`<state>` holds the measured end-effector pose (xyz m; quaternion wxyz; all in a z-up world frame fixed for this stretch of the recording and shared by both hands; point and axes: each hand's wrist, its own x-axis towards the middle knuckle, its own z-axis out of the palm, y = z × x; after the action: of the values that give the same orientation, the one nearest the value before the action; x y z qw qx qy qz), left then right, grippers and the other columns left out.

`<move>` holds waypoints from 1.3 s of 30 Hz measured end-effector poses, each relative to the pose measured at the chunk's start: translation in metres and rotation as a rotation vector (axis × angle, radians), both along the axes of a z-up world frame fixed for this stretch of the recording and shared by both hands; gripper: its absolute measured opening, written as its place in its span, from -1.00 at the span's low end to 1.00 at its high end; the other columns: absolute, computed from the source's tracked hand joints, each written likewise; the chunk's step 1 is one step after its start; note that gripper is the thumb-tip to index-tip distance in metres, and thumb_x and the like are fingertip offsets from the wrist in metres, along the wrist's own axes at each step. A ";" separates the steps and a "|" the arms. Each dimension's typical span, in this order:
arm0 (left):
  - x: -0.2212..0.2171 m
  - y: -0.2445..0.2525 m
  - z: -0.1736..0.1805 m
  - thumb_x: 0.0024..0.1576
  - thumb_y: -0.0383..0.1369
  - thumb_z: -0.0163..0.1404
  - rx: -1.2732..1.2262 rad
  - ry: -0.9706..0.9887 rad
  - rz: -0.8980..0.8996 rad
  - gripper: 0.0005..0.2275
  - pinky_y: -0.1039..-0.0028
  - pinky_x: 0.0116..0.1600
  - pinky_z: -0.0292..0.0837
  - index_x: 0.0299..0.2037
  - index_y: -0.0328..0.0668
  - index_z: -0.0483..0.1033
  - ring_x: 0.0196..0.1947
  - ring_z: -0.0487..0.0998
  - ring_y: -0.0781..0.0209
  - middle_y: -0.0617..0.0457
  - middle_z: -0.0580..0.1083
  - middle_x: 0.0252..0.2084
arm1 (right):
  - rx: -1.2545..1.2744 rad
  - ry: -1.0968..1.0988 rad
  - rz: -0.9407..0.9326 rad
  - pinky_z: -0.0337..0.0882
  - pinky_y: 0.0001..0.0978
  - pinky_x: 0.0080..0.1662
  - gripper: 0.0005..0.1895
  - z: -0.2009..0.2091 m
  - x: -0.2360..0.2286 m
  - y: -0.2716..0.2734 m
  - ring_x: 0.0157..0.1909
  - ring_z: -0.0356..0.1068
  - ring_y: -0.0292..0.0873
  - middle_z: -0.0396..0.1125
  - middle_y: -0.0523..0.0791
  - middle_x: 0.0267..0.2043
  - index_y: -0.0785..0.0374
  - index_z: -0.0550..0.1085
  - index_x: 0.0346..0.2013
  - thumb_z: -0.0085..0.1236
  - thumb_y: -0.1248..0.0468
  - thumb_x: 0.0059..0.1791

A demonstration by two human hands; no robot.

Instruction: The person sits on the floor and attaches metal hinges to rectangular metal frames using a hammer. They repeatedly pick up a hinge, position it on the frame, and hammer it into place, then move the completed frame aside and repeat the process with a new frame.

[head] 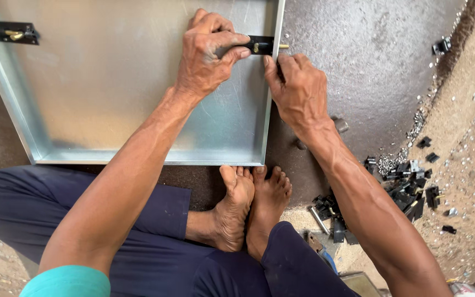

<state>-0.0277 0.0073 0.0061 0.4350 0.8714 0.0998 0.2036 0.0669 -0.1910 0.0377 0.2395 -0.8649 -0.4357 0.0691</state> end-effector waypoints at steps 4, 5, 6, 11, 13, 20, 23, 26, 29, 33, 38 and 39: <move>0.011 -0.010 0.004 0.02 -0.40 0.39 -0.014 -0.042 -0.018 -0.80 0.30 -0.01 0.42 -0.17 -0.12 0.71 -0.12 0.43 0.10 0.06 0.49 -0.22 | 0.096 0.011 -0.044 0.33 -0.30 -0.49 -0.69 0.003 0.004 -0.013 -0.50 0.29 -0.19 0.35 -0.02 -0.41 0.45 0.54 -0.19 0.09 0.20 0.24; 0.016 -0.013 0.004 0.02 -0.41 0.39 -0.003 -0.061 -0.018 -0.79 0.29 0.00 0.42 -0.17 -0.13 0.71 -0.12 0.43 0.09 0.05 0.49 -0.22 | 0.085 0.004 -0.057 0.32 -0.31 -0.50 -0.69 0.004 0.007 -0.016 -0.50 0.29 -0.19 0.34 -0.03 -0.42 0.45 0.54 -0.19 0.09 0.21 0.23; 0.020 -0.016 0.003 0.02 -0.41 0.40 -0.003 -0.066 -0.015 -0.79 0.28 -0.01 0.42 -0.17 -0.14 0.71 -0.14 0.42 0.10 0.05 0.49 -0.23 | 0.077 -0.001 -0.066 0.32 -0.31 -0.51 -0.70 0.005 0.010 -0.018 -0.50 0.29 -0.20 0.34 -0.03 -0.43 0.45 0.55 -0.19 0.10 0.21 0.23; 0.026 -0.026 -0.007 0.05 -0.40 0.38 -0.067 -0.032 -0.023 -0.81 0.27 0.00 0.41 -0.16 -0.12 0.71 -0.13 0.44 0.11 0.06 0.47 -0.25 | -0.102 0.031 -0.064 0.24 -0.32 -0.50 -0.69 0.008 0.015 -0.028 -0.52 0.24 -0.16 0.32 -0.05 -0.46 0.37 0.52 -0.25 0.11 0.17 0.24; 0.025 -0.023 -0.005 0.05 -0.40 0.39 -0.017 -0.028 -0.031 -0.81 0.26 -0.01 0.40 -0.17 -0.13 0.71 -0.15 0.41 0.09 0.05 0.47 -0.26 | -0.236 0.109 -0.037 0.22 -0.30 -0.51 -0.68 0.017 0.011 -0.039 -0.53 0.21 -0.13 0.31 -0.06 -0.47 0.34 0.51 -0.27 0.09 0.15 0.23; 0.028 -0.027 -0.023 0.04 -0.36 0.38 0.052 -0.070 -0.021 -0.84 0.33 0.09 0.45 -0.21 -0.06 0.72 -0.11 0.45 0.18 0.11 0.51 -0.22 | -0.354 -0.166 -0.229 0.39 -0.21 -0.22 -0.46 0.069 -0.085 -0.177 -0.26 0.32 -0.05 0.36 0.04 -0.26 0.38 0.42 -0.09 0.25 -0.02 -0.10; 0.028 -0.026 -0.024 0.12 -0.32 0.41 0.052 -0.050 -0.029 -0.83 0.35 0.14 0.49 -0.18 -0.07 0.71 -0.10 0.45 0.22 0.15 0.51 -0.22 | -0.415 -0.137 -0.327 0.40 -0.24 -0.29 -0.58 0.060 -0.105 -0.215 -0.30 0.35 -0.09 0.40 -0.01 -0.27 0.28 0.43 -0.10 0.27 0.05 -0.07; 0.030 -0.028 -0.011 -0.03 -0.35 0.41 -0.013 0.001 0.019 -0.82 0.28 -0.02 0.44 -0.29 -0.15 0.72 -0.15 0.41 0.10 0.03 0.48 -0.27 | -0.366 0.253 -0.509 0.36 -0.37 -0.50 -0.64 0.063 -0.089 -0.219 -0.48 0.34 -0.23 0.40 -0.09 -0.38 0.32 0.45 -0.03 0.23 0.09 0.07; 0.036 -0.027 -0.007 -0.01 -0.42 0.40 0.078 -0.003 0.004 -0.86 0.24 -0.01 0.41 -0.38 -0.22 0.68 -0.21 0.40 0.12 0.04 0.46 -0.34 | -0.197 0.542 -0.538 0.32 -0.42 -0.57 -0.68 0.085 -0.070 -0.203 -0.55 0.32 -0.30 0.36 -0.17 -0.46 0.31 0.44 -0.03 0.11 0.11 0.10; 0.038 -0.037 -0.007 -0.01 -0.43 0.37 -0.004 0.031 0.020 -0.89 0.31 0.00 0.41 -0.41 -0.16 0.66 -0.17 0.41 0.13 0.10 0.46 -0.36 | -0.002 0.464 -0.437 0.23 -0.45 -0.54 -0.66 0.073 -0.068 -0.176 -0.54 0.22 -0.37 0.24 -0.21 -0.54 0.33 0.33 -0.22 0.03 0.08 0.17; 0.042 -0.036 -0.001 -0.05 -0.47 0.35 0.034 0.061 0.066 -0.90 0.24 0.04 0.33 -0.42 -0.16 0.66 -0.20 0.39 0.15 0.14 0.47 -0.38 | 0.062 0.497 -0.430 0.20 -0.45 -0.57 -0.53 0.043 -0.059 -0.151 -0.59 0.19 -0.40 0.20 -0.24 -0.61 0.21 0.33 -0.43 -0.09 -0.04 0.21; 0.042 -0.039 -0.003 -0.04 -0.47 0.35 0.038 0.067 0.067 -0.90 0.24 0.05 0.32 -0.43 -0.17 0.66 -0.18 0.39 0.14 0.13 0.46 -0.38 | 0.092 0.481 -0.402 0.17 -0.44 -0.58 -0.52 0.036 -0.057 -0.150 -0.60 0.17 -0.40 0.18 -0.25 -0.62 0.20 0.31 -0.42 -0.13 -0.07 0.22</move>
<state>0.0138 -0.0319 0.0027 0.4078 0.8820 0.1396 0.1906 0.0096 -0.3410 0.0739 0.3833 -0.8809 -0.1896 0.2030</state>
